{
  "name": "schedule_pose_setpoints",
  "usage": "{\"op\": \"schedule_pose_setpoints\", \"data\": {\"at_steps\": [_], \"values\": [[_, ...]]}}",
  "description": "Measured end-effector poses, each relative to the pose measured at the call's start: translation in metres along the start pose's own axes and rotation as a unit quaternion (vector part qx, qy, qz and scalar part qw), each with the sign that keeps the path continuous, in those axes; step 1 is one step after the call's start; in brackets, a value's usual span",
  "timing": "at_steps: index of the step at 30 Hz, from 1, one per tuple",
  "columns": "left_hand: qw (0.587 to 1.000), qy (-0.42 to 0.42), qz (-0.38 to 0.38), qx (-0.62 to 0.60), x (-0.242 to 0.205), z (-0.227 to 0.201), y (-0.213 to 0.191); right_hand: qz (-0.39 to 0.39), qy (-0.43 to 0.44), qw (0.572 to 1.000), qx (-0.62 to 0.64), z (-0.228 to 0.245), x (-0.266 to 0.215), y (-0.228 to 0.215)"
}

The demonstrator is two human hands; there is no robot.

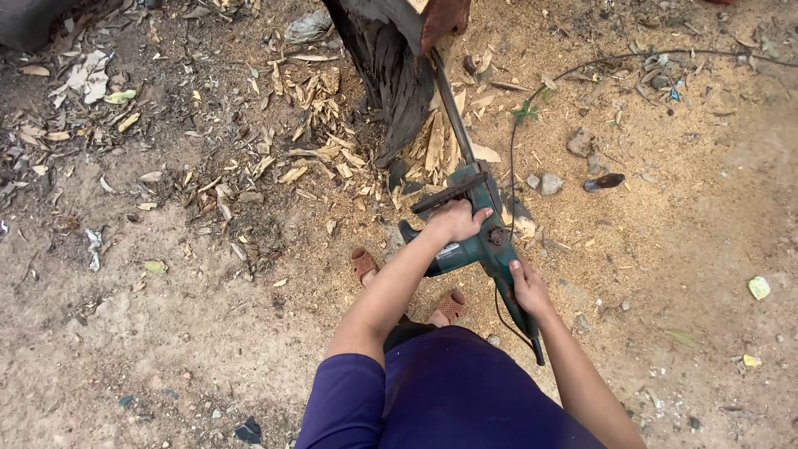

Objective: Cutting a large wooden log using an electric chainsaw.

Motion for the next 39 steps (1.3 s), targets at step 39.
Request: {"op": "schedule_pose_setpoints", "data": {"at_steps": [39], "values": [[1.000,0.001,-0.019,-0.009,-0.003,-0.009,-0.036,-0.001,-0.012,1.000,0.023,0.031,0.022,-0.011]]}}
Point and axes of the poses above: each hand's wrist, its own x-axis towards the middle knuckle, its own y-axis out of the palm, z = x × y, the point moved 7 cm from there along x, towards the middle knuckle, and after that the axes turned 9 degrees about -x, right-handed, at the moved point
